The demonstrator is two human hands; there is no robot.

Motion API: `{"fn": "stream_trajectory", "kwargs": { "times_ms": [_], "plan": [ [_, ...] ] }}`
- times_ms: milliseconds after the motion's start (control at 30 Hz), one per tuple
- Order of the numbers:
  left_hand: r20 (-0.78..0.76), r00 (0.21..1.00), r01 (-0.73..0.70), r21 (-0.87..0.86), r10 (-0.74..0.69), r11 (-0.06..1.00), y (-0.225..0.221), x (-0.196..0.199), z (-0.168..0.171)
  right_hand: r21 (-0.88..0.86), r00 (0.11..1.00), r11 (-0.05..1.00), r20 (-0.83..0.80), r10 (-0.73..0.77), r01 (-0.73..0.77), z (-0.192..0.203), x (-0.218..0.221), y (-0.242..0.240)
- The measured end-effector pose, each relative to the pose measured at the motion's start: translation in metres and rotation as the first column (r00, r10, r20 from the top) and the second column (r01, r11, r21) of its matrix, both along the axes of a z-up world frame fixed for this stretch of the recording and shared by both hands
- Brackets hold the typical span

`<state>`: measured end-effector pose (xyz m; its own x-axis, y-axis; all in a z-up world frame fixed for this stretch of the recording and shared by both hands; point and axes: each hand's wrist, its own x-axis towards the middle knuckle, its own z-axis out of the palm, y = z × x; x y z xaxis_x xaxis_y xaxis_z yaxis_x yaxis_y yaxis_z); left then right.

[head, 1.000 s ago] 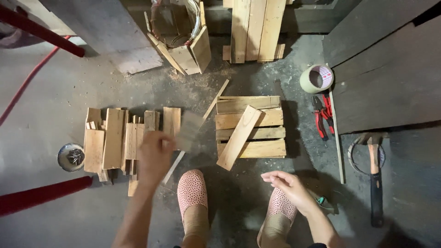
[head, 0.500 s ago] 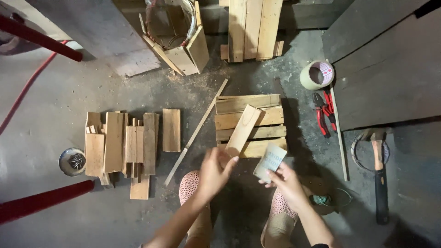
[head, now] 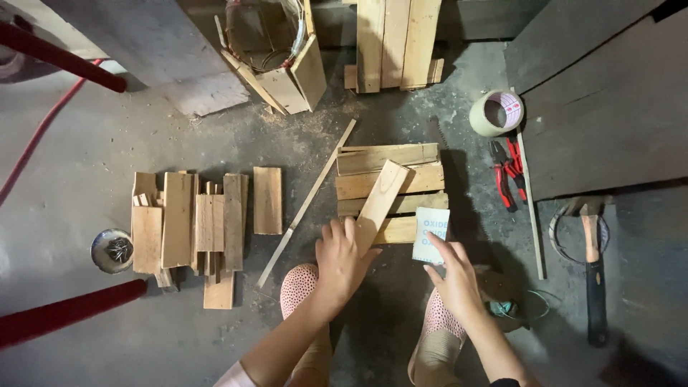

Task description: Sanding the edges and surfaces of small wooden blocks using sandpaper in a workshop setting.

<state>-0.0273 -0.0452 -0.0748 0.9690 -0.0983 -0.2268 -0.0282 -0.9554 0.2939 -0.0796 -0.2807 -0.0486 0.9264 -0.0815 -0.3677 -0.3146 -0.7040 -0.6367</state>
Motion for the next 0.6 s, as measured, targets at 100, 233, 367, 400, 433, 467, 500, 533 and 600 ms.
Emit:
{"fn": "stream_trajectory", "kwargs": {
  "times_ms": [100,233,367,400,433,467,500,533,600],
  "plan": [
    [0.141,0.987,0.053,0.211,-0.084,0.976,-0.001,0.003,-0.012,-0.075,0.995,0.995,0.08,0.065,-0.059,-0.014,-0.001,-0.001],
    [-0.011,0.995,0.095,0.195,-0.095,0.976,-0.007,0.013,0.017,-0.23,0.997,0.973,0.069,0.043,-0.026,-0.016,-0.004,0.004],
    [-0.106,0.989,0.113,0.11,-0.102,0.987,-0.005,0.023,0.007,-0.359,0.994,0.931,0.055,0.089,-0.064,0.0,0.002,0.011],
    [-0.106,0.989,0.114,0.11,-0.103,0.987,-0.003,0.025,0.014,-0.359,0.995,0.931,0.055,0.088,-0.063,-0.009,-0.001,0.004],
    [-0.204,0.978,0.043,-0.021,-0.047,0.999,-0.001,0.027,0.022,-0.366,0.993,0.929,0.075,0.095,-0.061,-0.019,-0.004,-0.003],
    [-0.305,0.952,-0.042,-0.142,-0.004,0.989,0.002,0.03,0.03,-0.372,0.99,0.926,0.097,0.101,-0.058,-0.028,-0.005,-0.01],
    [-0.303,0.953,-0.041,-0.142,-0.005,0.989,0.002,0.029,0.017,-0.372,0.99,0.926,0.099,0.1,-0.056,-0.026,-0.001,-0.012],
    [-0.393,0.919,-0.109,-0.216,0.016,0.97,0.003,0.026,0.005,-0.322,0.988,0.947,0.142,0.06,-0.012,-0.023,0.001,-0.013],
    [-0.483,0.875,-0.182,-0.28,0.026,0.943,0.003,0.023,-0.007,-0.269,0.984,0.962,0.18,0.016,0.034,-0.019,0.004,-0.019]
  ]
}}
